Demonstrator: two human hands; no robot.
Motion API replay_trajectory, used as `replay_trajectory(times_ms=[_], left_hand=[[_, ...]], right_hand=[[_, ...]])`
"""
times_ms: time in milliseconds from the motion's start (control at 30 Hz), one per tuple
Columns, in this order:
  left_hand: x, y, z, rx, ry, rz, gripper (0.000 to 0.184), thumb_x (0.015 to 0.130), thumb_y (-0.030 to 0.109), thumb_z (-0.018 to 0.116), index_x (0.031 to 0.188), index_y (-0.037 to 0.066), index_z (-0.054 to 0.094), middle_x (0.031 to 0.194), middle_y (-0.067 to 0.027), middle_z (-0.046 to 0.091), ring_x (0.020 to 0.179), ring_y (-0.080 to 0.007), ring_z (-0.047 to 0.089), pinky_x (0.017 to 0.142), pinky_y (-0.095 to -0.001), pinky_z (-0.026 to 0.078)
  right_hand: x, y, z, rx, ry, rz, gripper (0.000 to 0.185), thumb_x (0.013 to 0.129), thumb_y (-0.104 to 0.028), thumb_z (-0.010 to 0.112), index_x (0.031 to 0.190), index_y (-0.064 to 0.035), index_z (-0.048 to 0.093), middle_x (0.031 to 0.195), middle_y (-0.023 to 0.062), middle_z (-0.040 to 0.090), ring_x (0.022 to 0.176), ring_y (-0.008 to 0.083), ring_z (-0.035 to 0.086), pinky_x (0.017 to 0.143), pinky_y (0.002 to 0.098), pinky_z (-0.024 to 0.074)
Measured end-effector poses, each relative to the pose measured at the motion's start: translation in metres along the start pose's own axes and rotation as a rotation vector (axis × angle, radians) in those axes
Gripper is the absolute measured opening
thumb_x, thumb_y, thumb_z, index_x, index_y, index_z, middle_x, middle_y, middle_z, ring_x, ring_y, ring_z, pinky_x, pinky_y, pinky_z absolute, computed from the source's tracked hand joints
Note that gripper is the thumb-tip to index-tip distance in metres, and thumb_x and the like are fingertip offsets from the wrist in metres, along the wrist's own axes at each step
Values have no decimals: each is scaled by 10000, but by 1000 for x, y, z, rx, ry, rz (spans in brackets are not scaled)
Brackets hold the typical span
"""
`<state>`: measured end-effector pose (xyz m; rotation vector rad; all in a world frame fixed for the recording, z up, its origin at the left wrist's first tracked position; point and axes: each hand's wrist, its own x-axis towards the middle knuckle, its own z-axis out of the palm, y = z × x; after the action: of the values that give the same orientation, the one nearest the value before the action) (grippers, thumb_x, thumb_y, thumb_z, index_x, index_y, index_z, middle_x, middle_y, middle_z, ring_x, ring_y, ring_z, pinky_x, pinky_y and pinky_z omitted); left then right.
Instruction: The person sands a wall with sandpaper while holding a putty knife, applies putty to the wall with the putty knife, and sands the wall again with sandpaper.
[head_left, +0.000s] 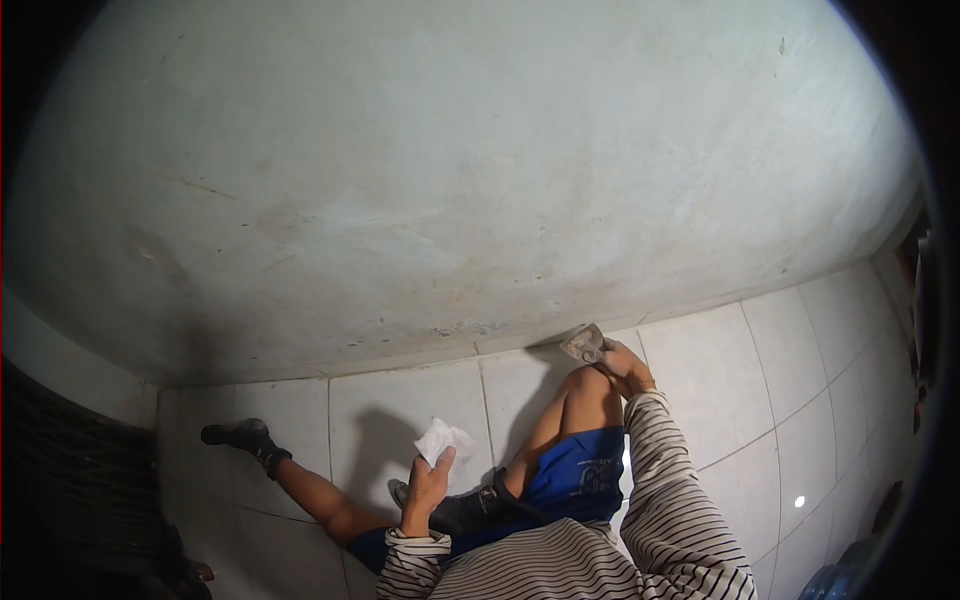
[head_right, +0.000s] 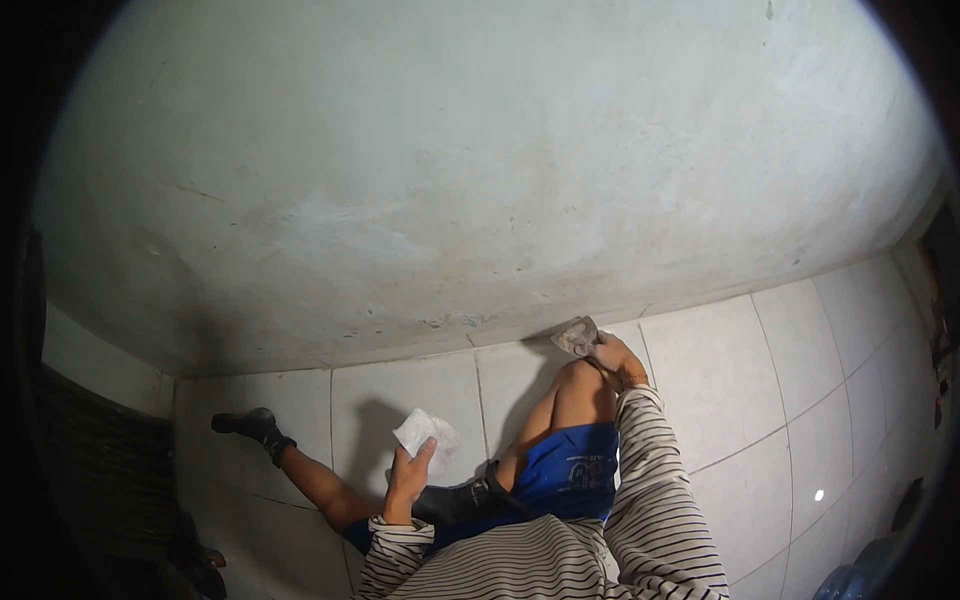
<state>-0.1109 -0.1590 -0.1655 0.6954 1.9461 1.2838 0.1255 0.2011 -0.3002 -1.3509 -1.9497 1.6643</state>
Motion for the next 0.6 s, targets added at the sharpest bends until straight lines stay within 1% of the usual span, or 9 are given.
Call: replay_trajectory(times_ms=[100,167,233,333,367,433,467,533,600], left_hand=[[4,-14,0,-51,12,61,343,880,239,561,1088,-33,574,1003,-143,642,950,-229,603,829,-319,443],[4,-15,-4,-29,24,22,347,879,245,562,1082,-36,576,988,-145,646,936,-231,607,818,-322,446],[4,-3,-4,17,29,29,350,878,246,564,1080,-39,575,975,-149,647,925,-236,610,809,-323,449],[11,-11,-10,-44,-62,20,350,885,209,565,1150,-19,539,1062,-106,618,983,-191,571,862,-300,431],[12,-9,-12,-58,-34,25,350,885,209,565,1150,-19,539,1062,-106,618,983,-191,571,862,-300,431],[10,-7,-13,-20,-32,27,346,892,209,554,1150,-20,539,1062,-107,617,979,-188,570,864,-300,430],[11,-10,-12,-33,-13,29,346,892,209,554,1150,-20,539,1062,-107,617,979,-188,570,864,-300,430],[13,-18,-11,-36,-1,73,368,891,254,539,1098,-50,563,989,-181,642,941,-250,612,821,-331,448],[14,-21,-11,-61,2,104,375,893,257,535,1107,-50,558,993,-184,641,951,-256,611,825,-333,447]], right_hand=[[12,21,5,104,50,-43,508,751,-129,633,1195,75,492,1108,127,590,1002,212,546,898,303,420],[-28,-41,10,138,-3,-19,499,758,-120,623,1195,79,485,1113,128,581,1003,203,546,899,294,422],[-17,-18,10,514,-48,-10,475,758,-120,622,1171,80,498,1096,123,584,1003,192,545,890,286,425],[-33,-52,6,329,-84,96,461,752,-118,613,1152,84,503,1100,118,579,1005,195,545,893,291,430],[-8,-11,7,317,-63,21,465,746,-124,606,1150,83,504,1091,114,580,983,198,555,881,294,440],[-18,-28,1,-126,6,21,476,742,-171,611,1139,75,522,1063,145,597,952,212,570,834,315,456],[-28,-43,2,-141,-6,8,476,742,-171,611,1139,75,522,1063,145,597,952,212,570,834,315,456],[-46,-65,15,396,-33,82,497,724,-150,618,1142,90,501,1063,128,588,936,198,570,858,290,447],[-45,-58,17,292,9,36,494,723,-148,618,1139,91,502,1042,128,594,934,199,571,853,289,449]])
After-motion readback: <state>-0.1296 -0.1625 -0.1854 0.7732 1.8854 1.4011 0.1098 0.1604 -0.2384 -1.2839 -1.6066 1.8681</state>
